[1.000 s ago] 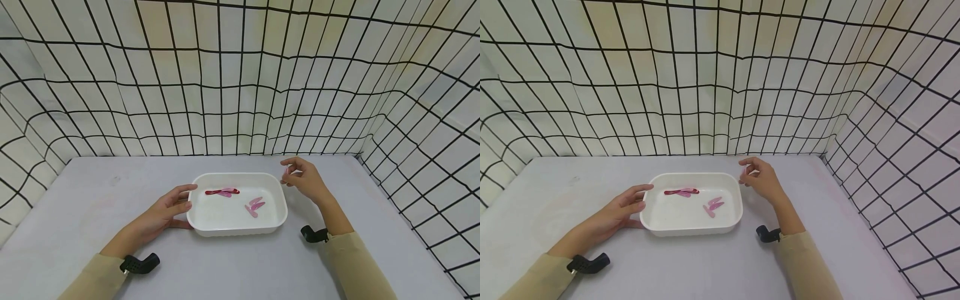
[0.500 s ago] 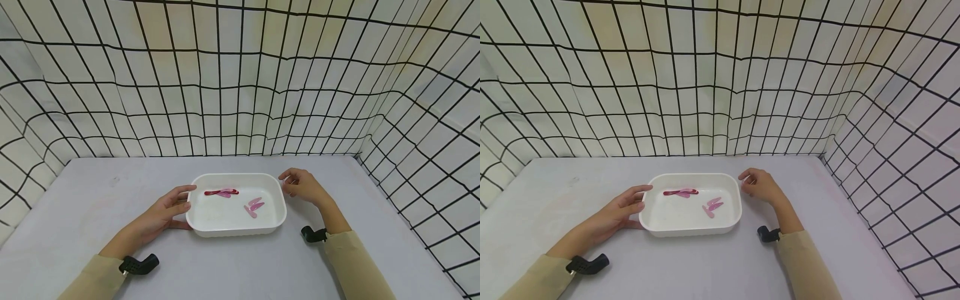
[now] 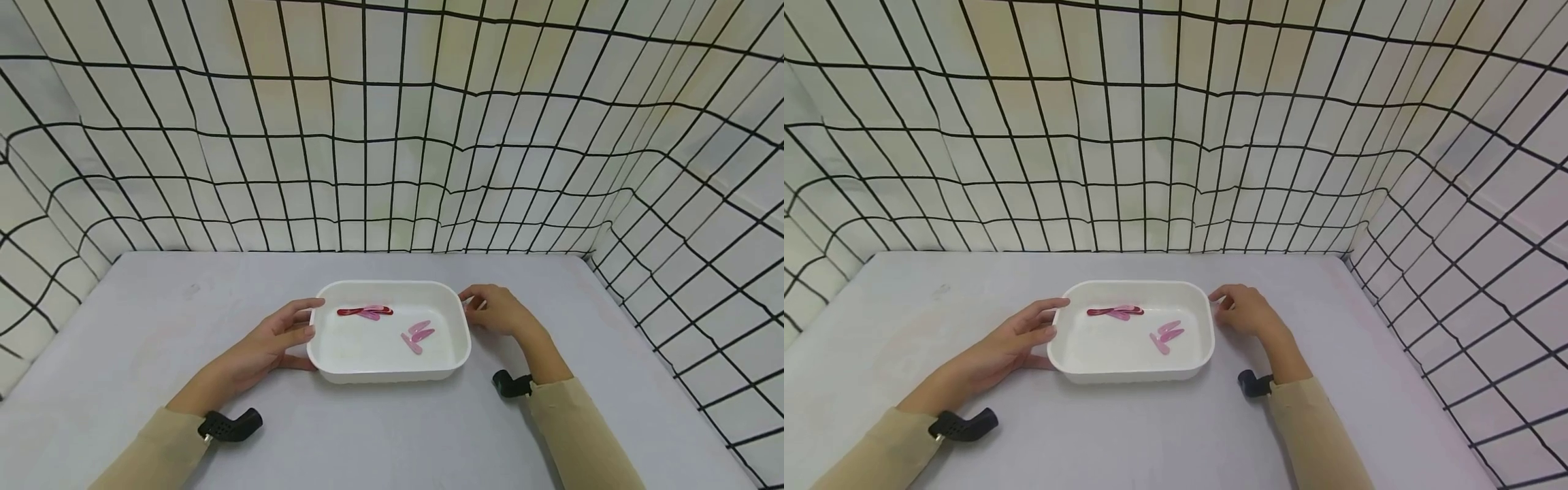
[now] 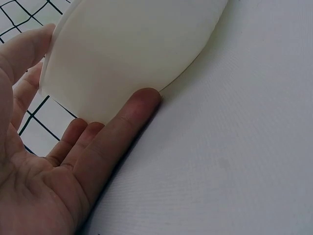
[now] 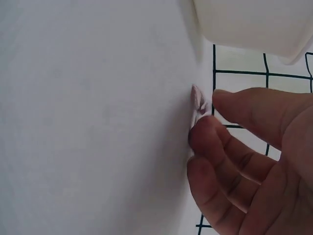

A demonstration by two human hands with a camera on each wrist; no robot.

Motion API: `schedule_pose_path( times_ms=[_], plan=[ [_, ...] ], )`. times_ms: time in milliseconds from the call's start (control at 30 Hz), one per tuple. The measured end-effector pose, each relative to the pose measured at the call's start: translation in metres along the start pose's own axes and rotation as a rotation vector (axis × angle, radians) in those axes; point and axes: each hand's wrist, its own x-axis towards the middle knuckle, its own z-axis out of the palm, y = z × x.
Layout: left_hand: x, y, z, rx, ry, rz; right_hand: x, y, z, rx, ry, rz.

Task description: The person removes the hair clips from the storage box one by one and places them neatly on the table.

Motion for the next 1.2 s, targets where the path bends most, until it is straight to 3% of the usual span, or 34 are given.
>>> schedule_pose_path(
  times_ms=[200,467,567,733,867,1033,1200],
  plan=[
    [0.000,0.001,-0.001,-0.002,-0.002,0.004,-0.005,-0.012,-0.004,-0.046,0.072,-0.024],
    [0.001,0.003,0.000,0.000,0.000,-0.006,-0.014,-0.042,-0.009,0.083,0.266,-0.134],
    [0.000,0.004,0.000,-0.002,0.002,-0.013,-0.019,-0.055,-0.007,0.114,0.303,-0.181],
    [-0.001,0.004,0.000,-0.004,0.006,-0.015,-0.023,-0.074,0.006,0.081,0.209,-0.285],
    [0.000,0.004,-0.001,-0.007,0.012,-0.013,-0.023,-0.084,0.023,-0.051,0.074,-0.367],
    [0.001,0.003,-0.002,-0.009,0.011,-0.006,-0.024,-0.090,0.043,-0.207,-0.041,-0.344],
    [0.001,0.003,-0.002,-0.005,0.010,-0.017,-0.026,-0.093,0.051,-0.289,-0.081,-0.297]
  ],
)
